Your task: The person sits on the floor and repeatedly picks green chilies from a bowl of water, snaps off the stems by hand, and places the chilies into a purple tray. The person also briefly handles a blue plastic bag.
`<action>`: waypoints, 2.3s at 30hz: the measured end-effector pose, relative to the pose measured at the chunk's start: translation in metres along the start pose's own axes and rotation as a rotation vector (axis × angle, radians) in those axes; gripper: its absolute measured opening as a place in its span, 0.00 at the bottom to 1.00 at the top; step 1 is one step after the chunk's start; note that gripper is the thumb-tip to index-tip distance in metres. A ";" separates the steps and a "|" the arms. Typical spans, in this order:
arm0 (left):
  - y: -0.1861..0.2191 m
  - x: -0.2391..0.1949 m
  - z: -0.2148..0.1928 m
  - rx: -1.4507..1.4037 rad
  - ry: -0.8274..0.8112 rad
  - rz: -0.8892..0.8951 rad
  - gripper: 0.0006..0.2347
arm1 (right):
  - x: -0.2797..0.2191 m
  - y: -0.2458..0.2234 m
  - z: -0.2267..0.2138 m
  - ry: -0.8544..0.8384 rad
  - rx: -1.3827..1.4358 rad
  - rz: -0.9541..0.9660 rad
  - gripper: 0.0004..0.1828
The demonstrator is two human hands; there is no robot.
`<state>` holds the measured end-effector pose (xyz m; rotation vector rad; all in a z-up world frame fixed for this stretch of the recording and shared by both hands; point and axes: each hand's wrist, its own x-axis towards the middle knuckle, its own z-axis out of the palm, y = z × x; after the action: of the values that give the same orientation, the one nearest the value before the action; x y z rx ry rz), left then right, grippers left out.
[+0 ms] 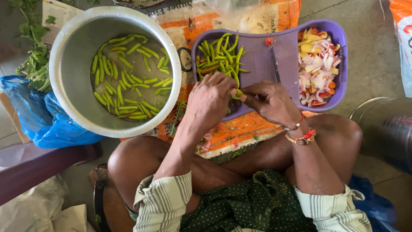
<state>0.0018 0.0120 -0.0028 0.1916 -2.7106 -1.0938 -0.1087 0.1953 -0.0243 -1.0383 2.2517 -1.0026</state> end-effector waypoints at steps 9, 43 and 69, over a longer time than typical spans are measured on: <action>0.006 -0.005 0.010 0.214 -0.139 0.004 0.05 | -0.004 -0.014 -0.004 0.105 -0.403 -0.248 0.07; -0.006 -0.018 -0.007 -1.375 -0.171 -0.772 0.10 | 0.009 0.036 0.024 0.417 1.088 0.311 0.15; -0.004 -0.029 0.019 -0.050 0.124 -0.218 0.05 | 0.002 -0.011 0.019 0.015 0.137 0.032 0.15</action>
<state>0.0253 0.0275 -0.0233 0.5385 -2.5948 -1.1630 -0.0927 0.1806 -0.0277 -0.9372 2.1704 -1.1368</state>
